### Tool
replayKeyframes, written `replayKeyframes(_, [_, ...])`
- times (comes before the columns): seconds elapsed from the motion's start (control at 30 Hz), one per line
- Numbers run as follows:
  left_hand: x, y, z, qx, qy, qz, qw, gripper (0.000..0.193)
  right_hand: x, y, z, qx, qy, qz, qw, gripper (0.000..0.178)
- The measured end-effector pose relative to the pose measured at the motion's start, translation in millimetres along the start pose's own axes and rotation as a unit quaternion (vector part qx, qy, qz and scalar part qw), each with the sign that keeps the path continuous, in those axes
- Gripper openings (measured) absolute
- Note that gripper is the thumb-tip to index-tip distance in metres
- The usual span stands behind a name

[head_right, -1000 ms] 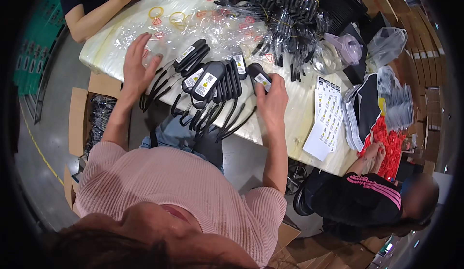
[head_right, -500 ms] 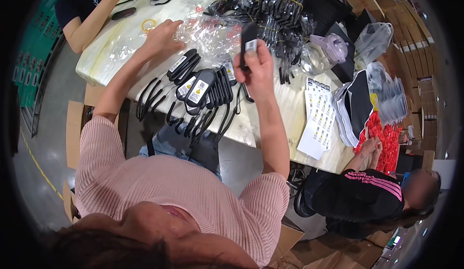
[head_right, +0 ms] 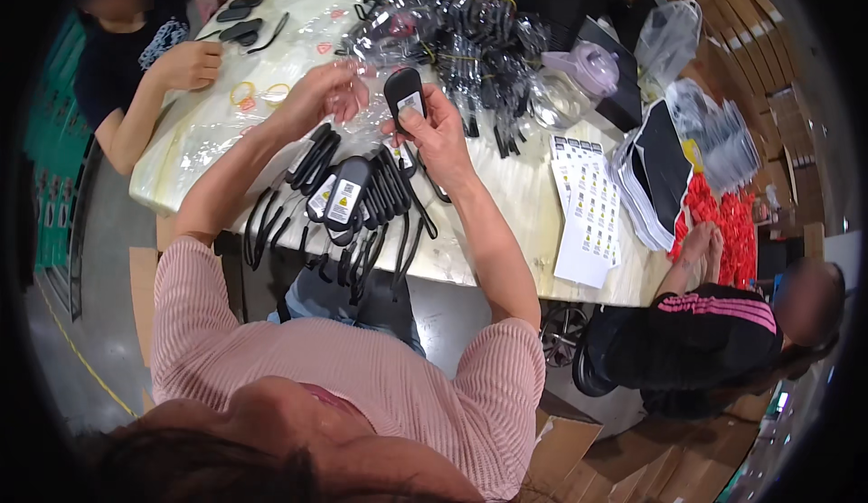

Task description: Sorting, inspecting, and packaging electronic power components with cables at a factory workstation.

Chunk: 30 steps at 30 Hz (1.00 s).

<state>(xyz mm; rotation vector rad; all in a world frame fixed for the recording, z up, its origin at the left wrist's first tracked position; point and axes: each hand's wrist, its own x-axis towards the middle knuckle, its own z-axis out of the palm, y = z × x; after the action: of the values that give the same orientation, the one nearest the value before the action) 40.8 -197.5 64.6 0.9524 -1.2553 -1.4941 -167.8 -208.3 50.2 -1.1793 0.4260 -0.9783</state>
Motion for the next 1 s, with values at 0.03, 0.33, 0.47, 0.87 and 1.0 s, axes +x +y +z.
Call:
replayKeyframes(0.03, [-2, -3, 7, -0.010, -0.034, -0.042, 0.998, 0.026, -4, 0, -2, 0.000, 0.004, -0.011, 1.000, 0.035])
replayKeyframes(0.33, [-12, -27, 14, 0.072, -0.031, 0.070, 0.994, 0.026, -3, 1, -19, -0.061, 0.050, -0.011, 0.997, 0.026])
replayKeyframes(0.47, [-13, -32, 6, 0.039, 0.021, 0.040, 0.998, 0.023, -4, 1, -16, -0.117, 0.078, -0.033, 0.989, 0.024])
replayKeyframes(0.87, [-16, -39, 4, 0.459, 0.106, 0.293, 0.832, 0.014, -10, 7, -3, -0.261, 0.075, -0.049, 0.961, 0.028])
replayKeyframes(1.0, [-12, -31, 4, 0.298, 0.157, 0.141, 0.931, 0.010, -11, 7, 2, -0.349, 0.081, -0.174, 0.917, 0.026])
